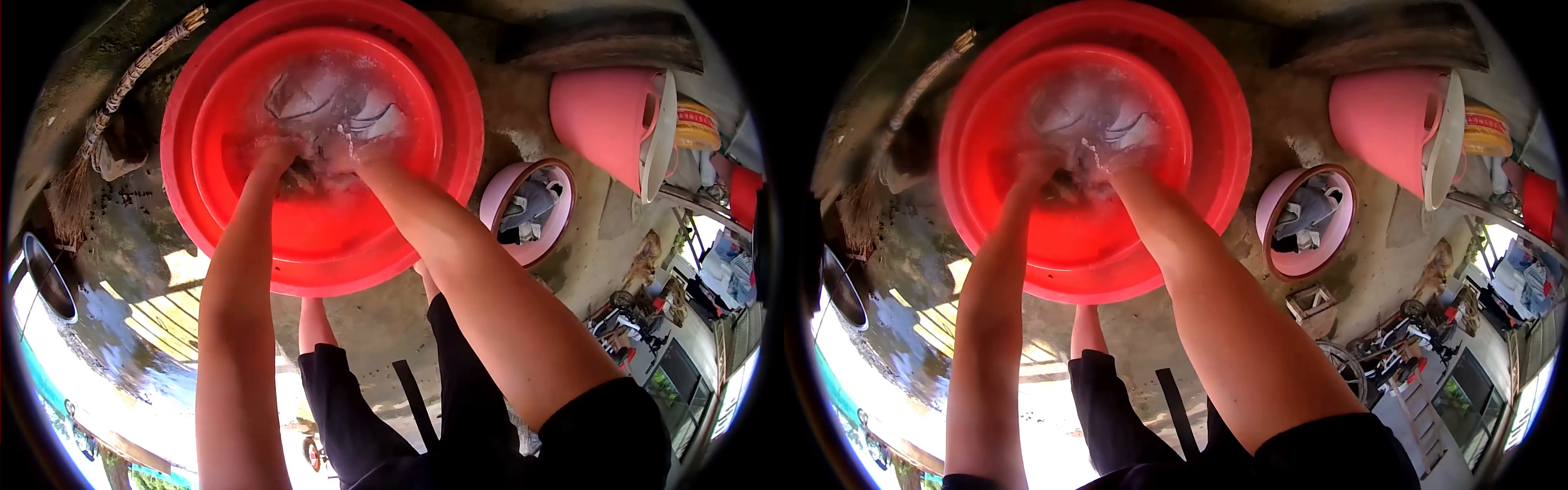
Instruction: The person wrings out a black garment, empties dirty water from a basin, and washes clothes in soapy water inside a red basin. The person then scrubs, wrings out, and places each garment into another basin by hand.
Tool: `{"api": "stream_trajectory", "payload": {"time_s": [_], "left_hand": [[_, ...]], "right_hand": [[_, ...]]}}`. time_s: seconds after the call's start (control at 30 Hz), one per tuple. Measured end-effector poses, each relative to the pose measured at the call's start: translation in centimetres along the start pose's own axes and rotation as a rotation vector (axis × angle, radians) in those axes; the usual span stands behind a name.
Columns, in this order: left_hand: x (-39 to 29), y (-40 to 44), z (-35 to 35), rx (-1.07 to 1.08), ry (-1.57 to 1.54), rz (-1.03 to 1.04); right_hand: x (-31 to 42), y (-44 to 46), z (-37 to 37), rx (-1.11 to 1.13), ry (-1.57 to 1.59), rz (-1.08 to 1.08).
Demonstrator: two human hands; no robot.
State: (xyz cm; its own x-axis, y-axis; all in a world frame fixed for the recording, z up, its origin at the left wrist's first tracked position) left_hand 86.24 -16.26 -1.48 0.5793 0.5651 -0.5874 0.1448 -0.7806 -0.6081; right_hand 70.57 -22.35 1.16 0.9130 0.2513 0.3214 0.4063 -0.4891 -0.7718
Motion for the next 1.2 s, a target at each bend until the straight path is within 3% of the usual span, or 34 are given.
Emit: {"api": "stream_trajectory", "payload": {"time_s": [0.03,0.07,0.13,0.17,0.2,0.23,0.27,0.33,0.37,0.47,0.53,0.6,0.67,0.7,0.73,0.77,0.8,0.87,0.93,1.0,1.03,1.1,1.13,1.17,1.2], "left_hand": [[-0.7,-0.7,-0.9,0.067,-0.117,-0.095],[-1.9,-1.5,-2.0,0.128,-0.220,-0.197],[-4.9,-4.8,-4.5,-0.175,0.000,0.169],[-4.8,-6.6,-4.0,-0.317,-0.038,0.315],[-4.3,-7.5,-3.4,-0.464,-0.012,0.642],[-6.7,-9.9,-4.7,-0.333,-0.029,0.639],[-8.7,-12.2,-5.3,-0.415,-0.007,0.772],[-12.4,-15.8,-7.7,-0.370,-0.061,0.859],[-13.1,-17.0,-8.2,-0.374,-0.126,0.836],[-14.7,-19.2,-11.1,-0.326,-0.162,0.806],[-15.1,-19.3,-11.9,-0.269,-0.146,0.806],[-13.7,-17.5,-12.2,-0.226,0.126,0.899],[-12.1,-15.8,-11.7,-0.297,0.120,0.860],[-11.3,-14.9,-11.4,-0.341,0.122,0.698],[-10.5,-14.1,-10.7,-0.377,0.123,0.532],[-10.1,-13.2,-9.4,-0.370,0.224,0.488],[-9.6,-11.9,-7.7,-0.364,0.327,0.445],[-7.9,-8.9,-3.1,0.014,0.571,0.246],[-5.1,-5.9,1.9,0.056,0.667,0.138],[-4.1,-3.6,3.9,0.005,0.654,0.121],[-3.4,-2.8,4.5,-0.061,0.649,0.110],[-2.3,-1.9,4.6,0.001,0.613,0.178],[-1.9,-1.3,4.7,0.057,0.584,0.263],[-1.3,-0.5,5.3,0.063,0.578,0.261],[-0.5,0.4,5.9,0.016,0.574,0.206]], "right_hand": [[-0.3,-0.2,-0.2,0.151,0.168,0.025],[0.5,-2.1,-1.3,0.155,0.173,0.025],[2.8,-5.1,-4.3,-0.035,0.196,-0.035],[3.6,-6.5,-4.0,-0.329,0.115,0.004],[3.8,-7.3,-4.2,-0.333,0.106,-0.006],[4.3,-8.5,-5.1,-0.467,0.051,-0.220],[4.7,-9.8,-6.3,-0.599,-0.004,-0.431],[5.6,-12.7,-9.5,-0.591,-0.057,-0.538],[6.2,-14.1,-11.4,-0.578,-0.108,-0.641],[6.5,-18.6,-16.4,-0.582,-0.061,-0.670],[6.6,-22.4,-18.7,-0.424,-0.022,-0.556],[6.3,-26.0,-20.6,-0.432,0.003,-0.496],[6.4,-26.3,-21.2,-0.439,0.038,-0.441],[6.3,-25.9,-20.9,-0.540,-0.017,-0.421],[6.2,-25.4,-20.3,-0.638,-0.068,-0.398],[5.8,-23.9,-19.0,-0.440,-0.161,-0.330],[5.4,-21.6,-16.7,-0.386,-0.263,-0.275],[3.6,-15.9,-11.0,-0.296,-0.393,-0.152],[1.2,-10.7,-5.3,-0.239,-0.419,-0.079],[-0.2,-7.1,-0.6,-0.480,-0.537,0.047],[-0.2,-5.7,0.3,-0.462,-0.535,0.043],[-0.8,-2.3,0.7,-0.048,-0.476,0.191],[-1.7,-0.7,1.0,-0.046,-0.478,0.194],[-2.9,1.0,1.9,-0.042,-0.201,0.089],[-4.3,2.8,2.7,0.053,-0.491,-0.074]]}}
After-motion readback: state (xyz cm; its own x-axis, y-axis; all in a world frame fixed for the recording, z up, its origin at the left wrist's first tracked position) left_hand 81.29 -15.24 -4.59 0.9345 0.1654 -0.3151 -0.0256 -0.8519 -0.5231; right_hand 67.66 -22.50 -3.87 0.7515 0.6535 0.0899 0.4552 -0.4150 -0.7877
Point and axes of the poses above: each hand's wrist, its own y-axis towards the middle knuckle, its own z-axis out of the palm, x = y × z, the point moved 1 cm from there along y, towards the middle knuckle, and after that the axes turned 13 degrees about z, right-handed, at the moved point
